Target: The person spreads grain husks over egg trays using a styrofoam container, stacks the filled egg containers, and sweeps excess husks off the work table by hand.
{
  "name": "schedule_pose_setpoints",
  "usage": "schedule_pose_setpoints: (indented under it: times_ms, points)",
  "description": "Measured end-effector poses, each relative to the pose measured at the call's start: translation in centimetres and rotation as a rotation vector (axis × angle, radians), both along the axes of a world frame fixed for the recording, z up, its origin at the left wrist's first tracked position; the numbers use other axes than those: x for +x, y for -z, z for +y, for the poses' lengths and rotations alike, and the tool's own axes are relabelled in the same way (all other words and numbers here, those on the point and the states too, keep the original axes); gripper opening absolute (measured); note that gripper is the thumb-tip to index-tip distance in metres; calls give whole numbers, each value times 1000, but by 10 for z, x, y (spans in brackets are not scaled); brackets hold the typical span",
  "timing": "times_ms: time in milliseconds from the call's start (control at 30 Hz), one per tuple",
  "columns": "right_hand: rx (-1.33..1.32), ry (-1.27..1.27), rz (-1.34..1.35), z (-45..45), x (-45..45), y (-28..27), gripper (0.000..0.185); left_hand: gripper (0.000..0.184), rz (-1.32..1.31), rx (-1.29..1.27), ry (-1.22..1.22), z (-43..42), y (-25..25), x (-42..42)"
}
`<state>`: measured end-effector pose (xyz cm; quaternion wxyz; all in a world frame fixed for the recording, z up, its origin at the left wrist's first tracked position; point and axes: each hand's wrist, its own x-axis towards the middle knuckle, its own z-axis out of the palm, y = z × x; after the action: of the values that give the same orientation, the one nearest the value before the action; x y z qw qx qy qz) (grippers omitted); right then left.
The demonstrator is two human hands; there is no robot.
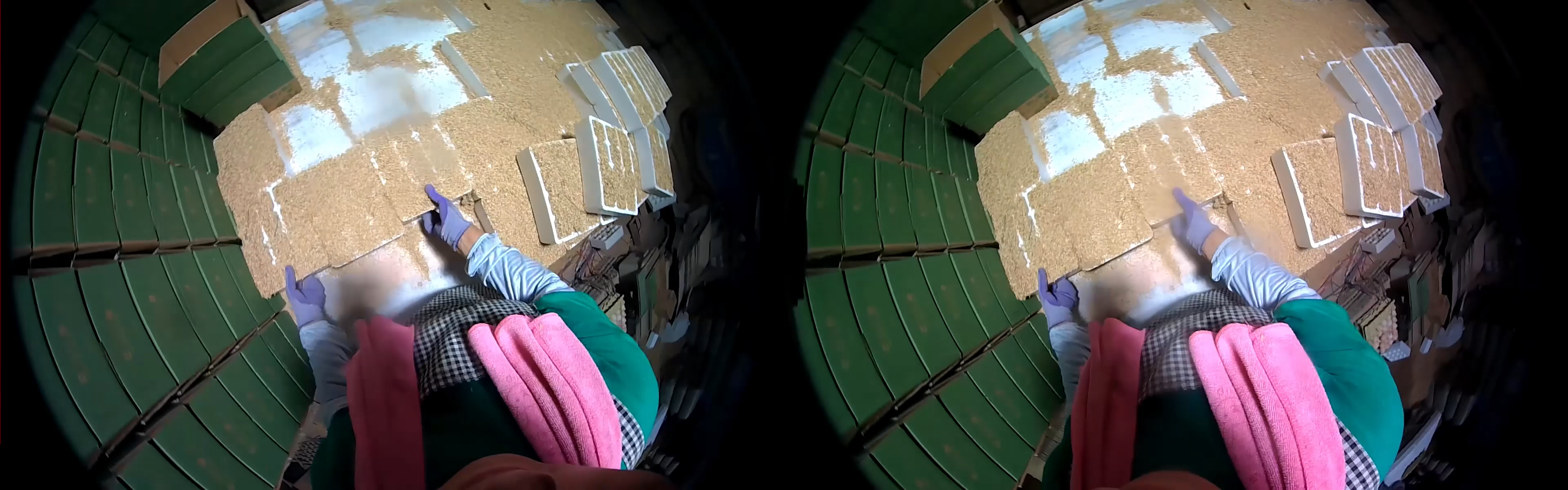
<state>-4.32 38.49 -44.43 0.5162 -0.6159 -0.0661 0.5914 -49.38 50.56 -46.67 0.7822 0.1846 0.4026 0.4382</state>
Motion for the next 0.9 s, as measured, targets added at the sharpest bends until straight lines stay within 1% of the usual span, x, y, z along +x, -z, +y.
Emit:
schedule_pose_setpoints:
  times_ms: [33, 67, 100, 133, 167, 200, 233, 267, 333, 400, 433, 500, 533, 567, 600, 633, 667, 700, 733, 767, 800, 833, 867, 900]
  points:
    - [-58, 159, 264, 16, -11, -50, 39, 38, -491, -123, 235, 0, -42, -1]
    - [-133, 353, 506, 33, -23, -106, 55, 45, -289, -195, 98, -4, -94, 23]
    - [-115, 315, 379, 41, -25, -113, 52, 54, -81, -257, -41, -10, -125, 45]
    - [-108, 351, 384, 49, -28, -137, 37, 48, -82, -353, -42, -8, -119, 36]
    - [-98, 388, 389, 56, -30, -157, 31, 43, -84, -451, -49, -7, -113, 28]
    - [127, 293, 323, 60, -21, -88, 31, 35, 133, -125, -77, -12, -116, 43]
    - [212, 251, 246, 61, -15, -67, 34, 28, 148, -35, -110, -11, -114, 45]
    - [295, 194, 121, 58, -13, -59, 39, 37, 98, -16, -138, -11, -107, 38]
    - [438, 137, -28, 49, -13, -62, 54, 73, 36, 12, -166, -13, -100, 30]
    - [381, 411, 668, 38, -15, -190, 60, 64, -22, 64, -220, -22, -105, 30]
    - [442, 386, 740, 22, -6, -196, 60, 60, -28, 33, -218, -27, -130, 38]
    - [469, 486, 783, -5, 11, -234, 55, 54, -40, -28, -216, -38, -184, 55]
    - [543, 491, 752, -24, 25, -240, 51, 56, -42, -13, -231, -42, -198, 57]
    - [614, 496, 761, -49, 42, -250, 52, 57, -44, 4, -248, -45, -206, 58]
    - [651, 503, 706, -74, 59, -272, 55, 58, 78, 97, -243, -47, -210, 58]
    - [670, 492, 642, -100, 78, -294, 56, 58, 65, 93, -180, -54, -232, 74]
    - [648, 535, 616, -132, 101, -301, 57, 57, 70, 120, -125, -62, -249, 92]
    - [695, 629, 492, -161, 124, -298, 55, 56, 78, 147, -75, -72, -260, 111]
    - [689, 641, 555, -187, 150, -311, 54, 55, 52, 186, -8, -80, -261, 130]
    - [660, 707, 430, -211, 168, -323, 52, 52, -25, 155, 82, -85, -252, 149]
    - [617, 744, 337, -236, 195, -321, 51, 51, -76, 85, 100, -102, -263, 191]
    - [577, 771, 287, -256, 216, -324, 54, 49, -125, 12, 115, -119, -274, 234]
    - [539, 769, 273, -272, 237, -322, 57, 47, -204, 45, 257, -141, -292, 275]
    - [501, 770, 261, -288, 258, -316, 61, 49, -325, -100, 292, -154, -285, 312]
